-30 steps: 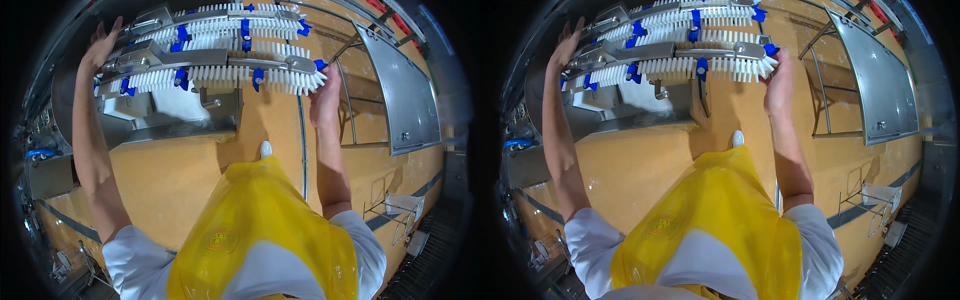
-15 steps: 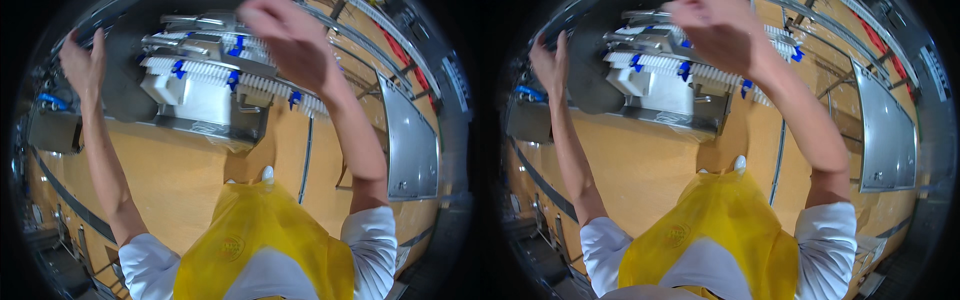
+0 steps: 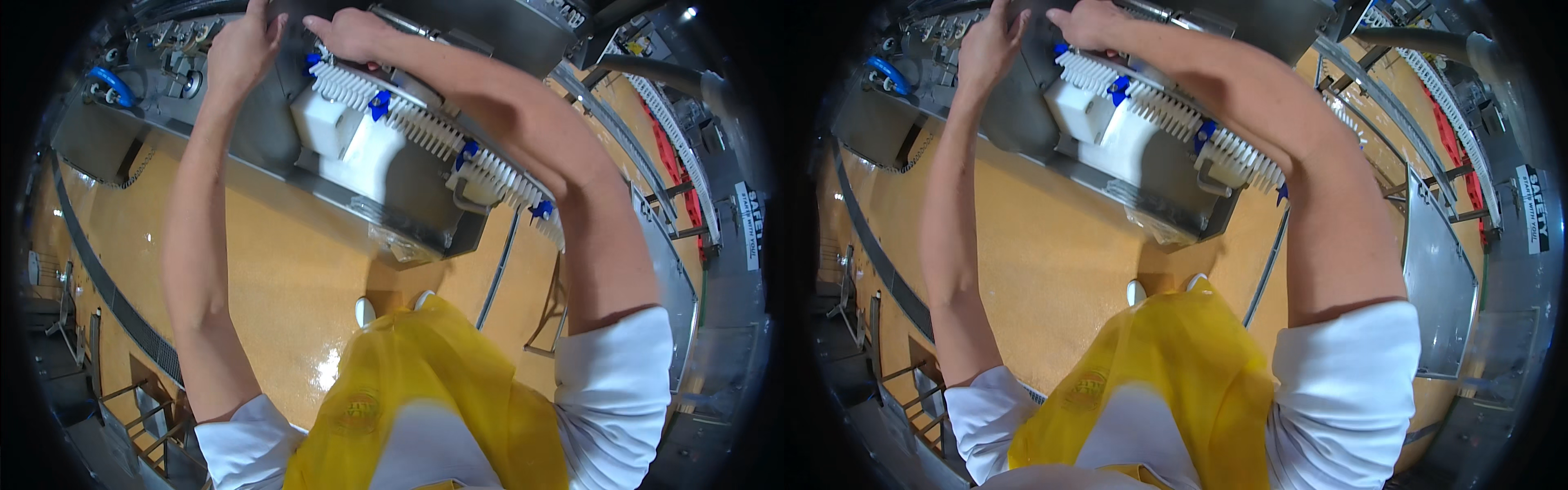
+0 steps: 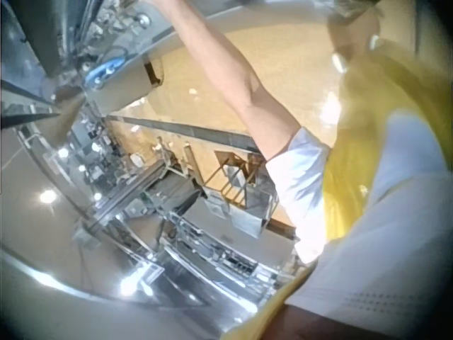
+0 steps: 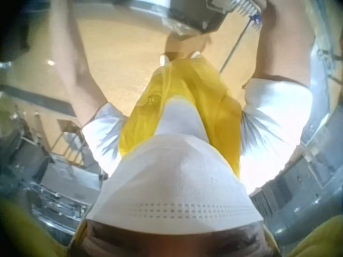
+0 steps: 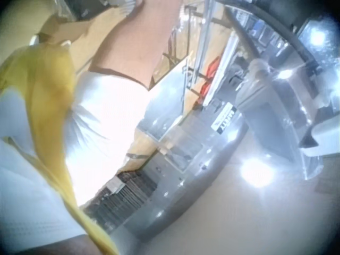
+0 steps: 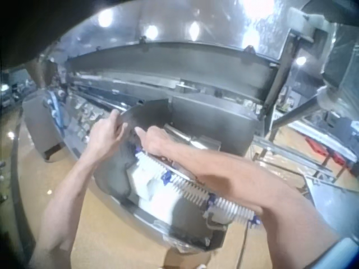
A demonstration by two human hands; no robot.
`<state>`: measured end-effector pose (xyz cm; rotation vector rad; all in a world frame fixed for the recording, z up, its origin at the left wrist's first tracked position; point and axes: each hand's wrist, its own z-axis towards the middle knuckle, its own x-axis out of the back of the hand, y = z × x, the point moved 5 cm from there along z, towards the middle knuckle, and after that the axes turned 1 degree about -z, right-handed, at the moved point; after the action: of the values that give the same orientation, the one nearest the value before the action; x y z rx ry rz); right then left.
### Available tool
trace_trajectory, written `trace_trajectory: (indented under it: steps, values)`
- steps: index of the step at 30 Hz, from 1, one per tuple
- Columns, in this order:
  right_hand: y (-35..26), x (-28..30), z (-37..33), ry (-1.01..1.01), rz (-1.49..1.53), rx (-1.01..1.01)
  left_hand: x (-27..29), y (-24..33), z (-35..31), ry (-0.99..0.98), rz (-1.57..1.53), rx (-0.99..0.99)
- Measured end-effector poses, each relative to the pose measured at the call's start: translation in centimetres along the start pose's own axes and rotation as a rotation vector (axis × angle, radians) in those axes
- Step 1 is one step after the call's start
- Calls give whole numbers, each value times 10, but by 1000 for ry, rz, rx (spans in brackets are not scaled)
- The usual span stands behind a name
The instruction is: The person assembles components of a stainless steel machine, attaching a blue hose to a metal fitting, installing a white brush assembly, and securing parts with a wrench. The person moves around the machine to reach different sections and uses tools to tighten connections.
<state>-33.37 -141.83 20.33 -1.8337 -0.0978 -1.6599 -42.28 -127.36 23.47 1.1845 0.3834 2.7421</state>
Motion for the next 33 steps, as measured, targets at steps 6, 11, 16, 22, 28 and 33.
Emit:
trace_trajectory:
  steps: [6, 11, 16, 22, 28, 33]
  values:
    - [2, -5, 11, -9, 2, -13, -22, -23, -1, 32, 56, -54]
    - [-5, 2, 5, 17, 55, 10, -19, -16, -4, 61, 113, -43]
    - [13, 50, 10, 389, 212, 123, -25, -14, 1, 38, 85, -126]
    - [27, 108, -164, 8, 184, 121, -21, -77, -6, 106, 134, -83]
    - [341, 56, -442, 983, 924, -580, 34, 91, 15, 387, -128, -516]
    - [280, -34, -384, 291, 2271, -317, 27, 198, 31, 19, 30, -745]
